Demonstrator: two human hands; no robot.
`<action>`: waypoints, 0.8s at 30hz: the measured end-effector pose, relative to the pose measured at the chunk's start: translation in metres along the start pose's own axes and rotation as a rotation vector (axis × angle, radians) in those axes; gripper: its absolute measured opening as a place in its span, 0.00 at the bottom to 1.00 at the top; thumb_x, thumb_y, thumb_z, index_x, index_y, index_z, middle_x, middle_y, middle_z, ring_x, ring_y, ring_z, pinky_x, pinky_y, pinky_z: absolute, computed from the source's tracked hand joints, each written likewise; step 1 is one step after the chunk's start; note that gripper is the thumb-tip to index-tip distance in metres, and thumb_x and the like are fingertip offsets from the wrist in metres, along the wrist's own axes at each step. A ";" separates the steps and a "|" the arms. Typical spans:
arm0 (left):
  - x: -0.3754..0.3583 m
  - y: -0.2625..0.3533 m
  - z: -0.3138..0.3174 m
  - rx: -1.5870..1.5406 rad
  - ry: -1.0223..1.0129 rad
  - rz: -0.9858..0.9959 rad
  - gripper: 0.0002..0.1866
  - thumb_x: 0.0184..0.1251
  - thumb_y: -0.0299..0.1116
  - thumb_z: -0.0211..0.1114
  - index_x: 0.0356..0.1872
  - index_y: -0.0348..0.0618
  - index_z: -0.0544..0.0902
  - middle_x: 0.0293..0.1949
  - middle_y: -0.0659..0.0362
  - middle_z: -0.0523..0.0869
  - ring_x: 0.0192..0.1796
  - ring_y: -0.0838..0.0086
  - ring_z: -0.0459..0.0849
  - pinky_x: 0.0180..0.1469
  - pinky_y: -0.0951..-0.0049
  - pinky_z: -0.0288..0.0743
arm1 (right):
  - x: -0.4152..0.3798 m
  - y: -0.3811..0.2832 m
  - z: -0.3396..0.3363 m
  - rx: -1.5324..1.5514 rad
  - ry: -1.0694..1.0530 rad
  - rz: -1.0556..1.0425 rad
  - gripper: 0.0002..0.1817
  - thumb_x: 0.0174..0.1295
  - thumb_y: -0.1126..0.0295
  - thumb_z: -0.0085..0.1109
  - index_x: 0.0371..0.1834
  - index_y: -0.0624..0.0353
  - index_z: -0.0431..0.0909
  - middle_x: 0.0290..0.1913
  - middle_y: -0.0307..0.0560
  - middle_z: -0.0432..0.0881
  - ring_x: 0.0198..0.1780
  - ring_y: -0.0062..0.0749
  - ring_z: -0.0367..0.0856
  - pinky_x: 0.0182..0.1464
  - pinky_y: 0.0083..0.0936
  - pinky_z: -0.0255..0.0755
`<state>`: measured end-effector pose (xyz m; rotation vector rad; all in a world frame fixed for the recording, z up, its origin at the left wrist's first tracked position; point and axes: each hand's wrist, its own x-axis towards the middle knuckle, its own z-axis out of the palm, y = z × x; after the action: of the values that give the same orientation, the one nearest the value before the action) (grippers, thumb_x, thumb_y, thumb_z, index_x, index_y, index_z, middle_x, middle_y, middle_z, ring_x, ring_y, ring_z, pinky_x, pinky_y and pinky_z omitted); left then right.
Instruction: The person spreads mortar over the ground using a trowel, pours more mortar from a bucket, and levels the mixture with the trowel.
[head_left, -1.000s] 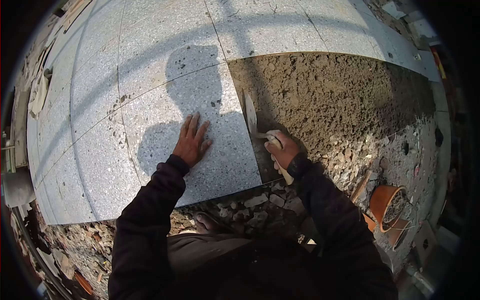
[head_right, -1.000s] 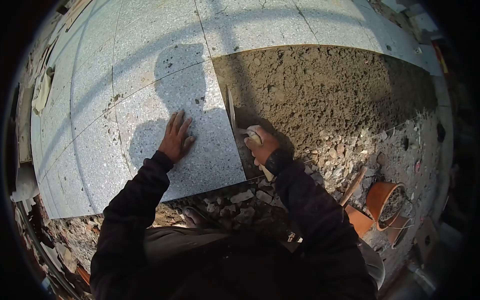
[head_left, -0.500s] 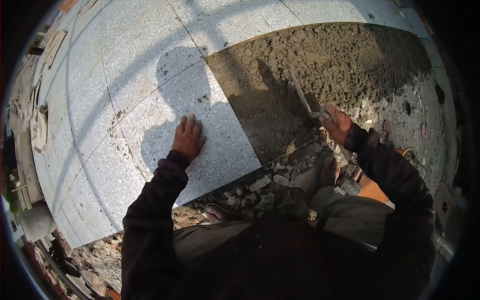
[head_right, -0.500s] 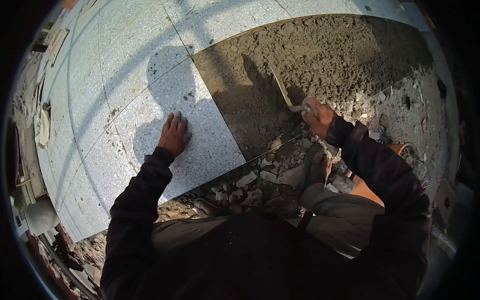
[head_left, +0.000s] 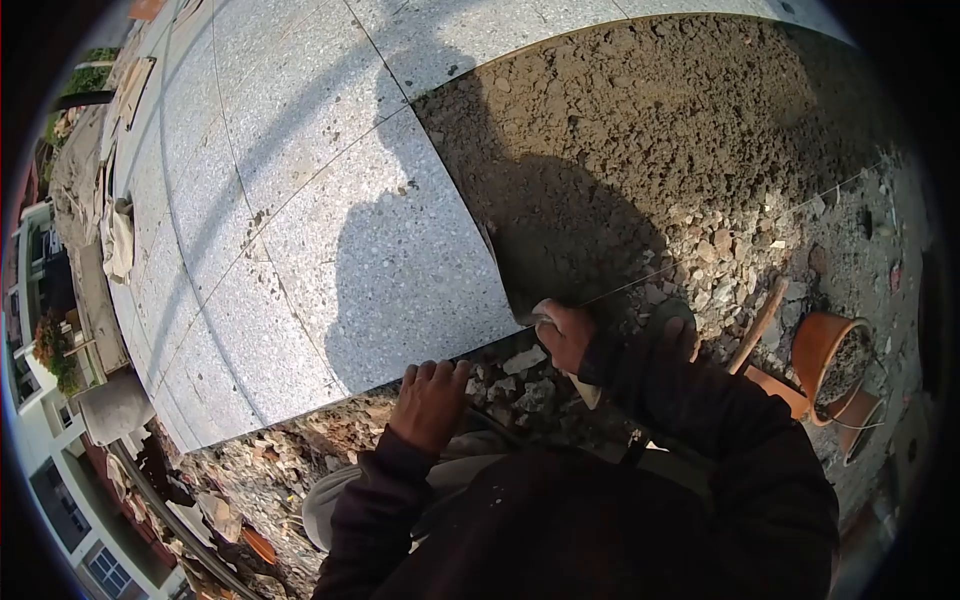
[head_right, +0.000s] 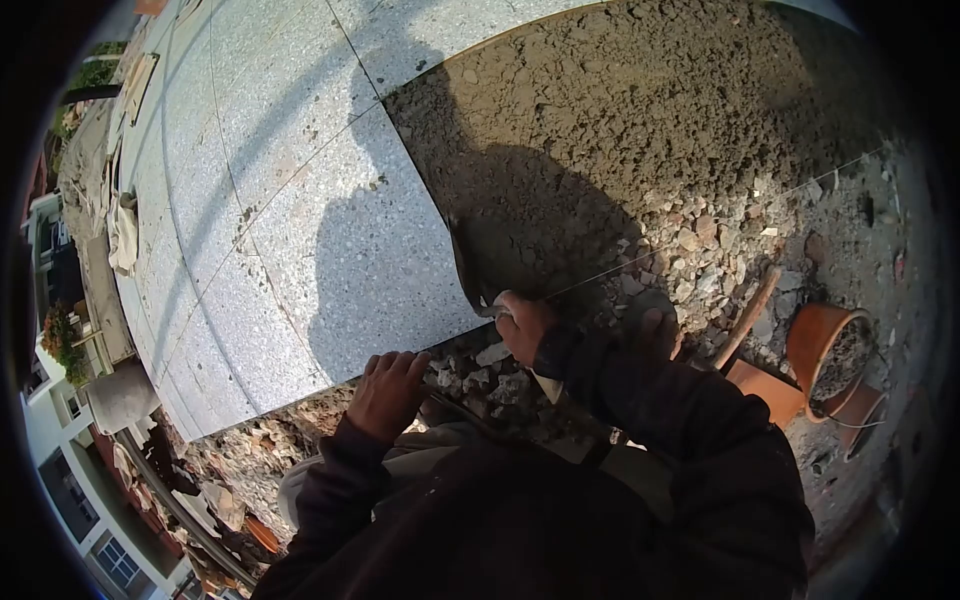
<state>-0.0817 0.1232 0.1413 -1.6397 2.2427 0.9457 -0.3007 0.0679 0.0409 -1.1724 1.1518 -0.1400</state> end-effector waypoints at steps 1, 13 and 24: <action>0.002 0.001 0.006 0.035 -0.052 -0.014 0.21 0.56 0.33 0.60 0.51 0.41 0.70 0.44 0.53 0.77 0.50 0.60 0.74 0.54 0.62 0.66 | -0.007 0.008 0.004 -0.082 0.023 -0.044 0.16 0.57 0.66 0.46 0.45 0.64 0.70 0.29 0.61 0.76 0.28 0.49 0.77 0.31 0.40 0.70; 0.027 -0.007 0.006 -0.008 0.078 0.200 0.21 0.56 0.34 0.60 0.52 0.40 0.70 0.39 0.55 0.77 0.46 0.62 0.75 0.52 0.63 0.65 | -0.006 0.004 0.017 -0.332 0.127 -0.096 0.16 0.54 0.67 0.51 0.44 0.63 0.71 0.34 0.64 0.78 0.40 0.59 0.76 0.41 0.45 0.70; 0.004 -0.007 -0.021 0.022 0.127 0.098 0.21 0.56 0.33 0.60 0.52 0.45 0.71 0.42 0.54 0.77 0.50 0.62 0.74 0.54 0.63 0.65 | 0.008 0.008 -0.076 -0.443 0.308 0.008 0.19 0.54 0.66 0.53 0.49 0.63 0.73 0.30 0.57 0.80 0.34 0.45 0.81 0.38 0.35 0.74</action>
<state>-0.0731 0.1067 0.1528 -1.6366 2.4285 0.8584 -0.3585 0.0177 0.0356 -1.5744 1.5081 -0.0606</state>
